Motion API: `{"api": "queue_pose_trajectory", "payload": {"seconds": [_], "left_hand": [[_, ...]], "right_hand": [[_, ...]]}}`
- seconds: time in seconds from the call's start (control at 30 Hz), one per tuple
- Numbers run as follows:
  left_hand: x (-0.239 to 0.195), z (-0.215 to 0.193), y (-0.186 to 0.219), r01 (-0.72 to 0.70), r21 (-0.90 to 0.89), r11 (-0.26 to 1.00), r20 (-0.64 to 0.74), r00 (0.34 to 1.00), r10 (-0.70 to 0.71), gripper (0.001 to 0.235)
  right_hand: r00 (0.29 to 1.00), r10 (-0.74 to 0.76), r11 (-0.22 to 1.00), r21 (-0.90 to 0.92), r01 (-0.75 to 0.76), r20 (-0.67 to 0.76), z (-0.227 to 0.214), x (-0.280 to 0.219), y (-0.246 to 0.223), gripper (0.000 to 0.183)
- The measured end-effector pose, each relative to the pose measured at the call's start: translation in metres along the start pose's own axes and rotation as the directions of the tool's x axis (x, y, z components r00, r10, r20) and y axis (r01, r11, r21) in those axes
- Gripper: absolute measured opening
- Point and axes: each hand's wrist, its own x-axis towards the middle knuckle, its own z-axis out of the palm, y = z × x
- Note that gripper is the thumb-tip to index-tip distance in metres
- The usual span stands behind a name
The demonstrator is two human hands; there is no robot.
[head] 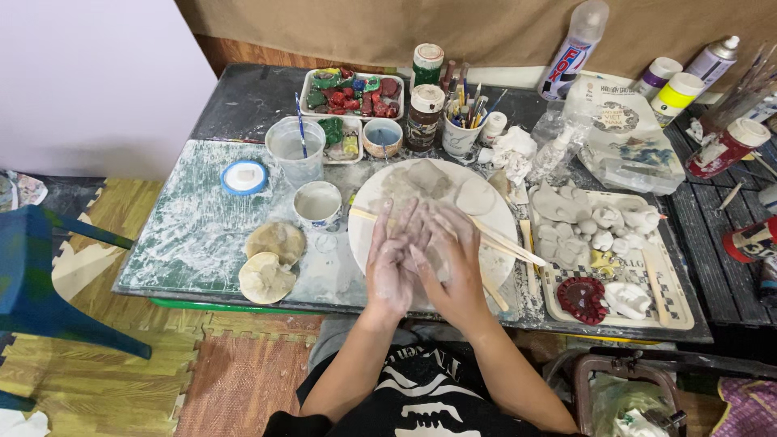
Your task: The person kneads and shapes a lump of gray clay on a white plate using both hands and wooden modeling tools. They repeatedly flatten, roll, and smooth the clay, occasionally using the tools to refine the surface and edges.
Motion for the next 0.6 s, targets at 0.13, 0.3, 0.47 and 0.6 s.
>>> {"api": "queue_pose_trajectory", "payload": {"seconds": [0.13, 0.3, 0.47, 0.6], "left_hand": [[-0.001, 0.000, -0.007, -0.004, -0.041, 0.999, 0.008, 1.000, 0.004, 0.079], [0.015, -0.025, 0.018, -0.101, 0.047, 0.994, -0.091, 0.990, 0.105, 0.063], [0.016, -0.056, 0.066, -0.427, 0.191, 0.884, -0.183, 0.869, 0.459, 0.044], [0.020, -0.077, 0.086, -0.524, -0.089, 0.847, -0.340, 0.815, 0.468, 0.045]], "right_hand": [[0.997, 0.047, 0.982, 0.183, -0.056, 0.057, 0.007, 0.012, 0.002, 0.056], [0.993, 0.061, 0.977, 0.196, -0.079, 0.100, 0.011, 0.022, -0.003, 0.053], [0.930, 0.077, 0.943, 0.278, -0.185, 0.359, 0.021, 0.049, -0.001, 0.037], [0.797, -0.200, 0.975, 0.197, 0.104, 0.570, 0.098, 0.089, 0.019, 0.046]]}}
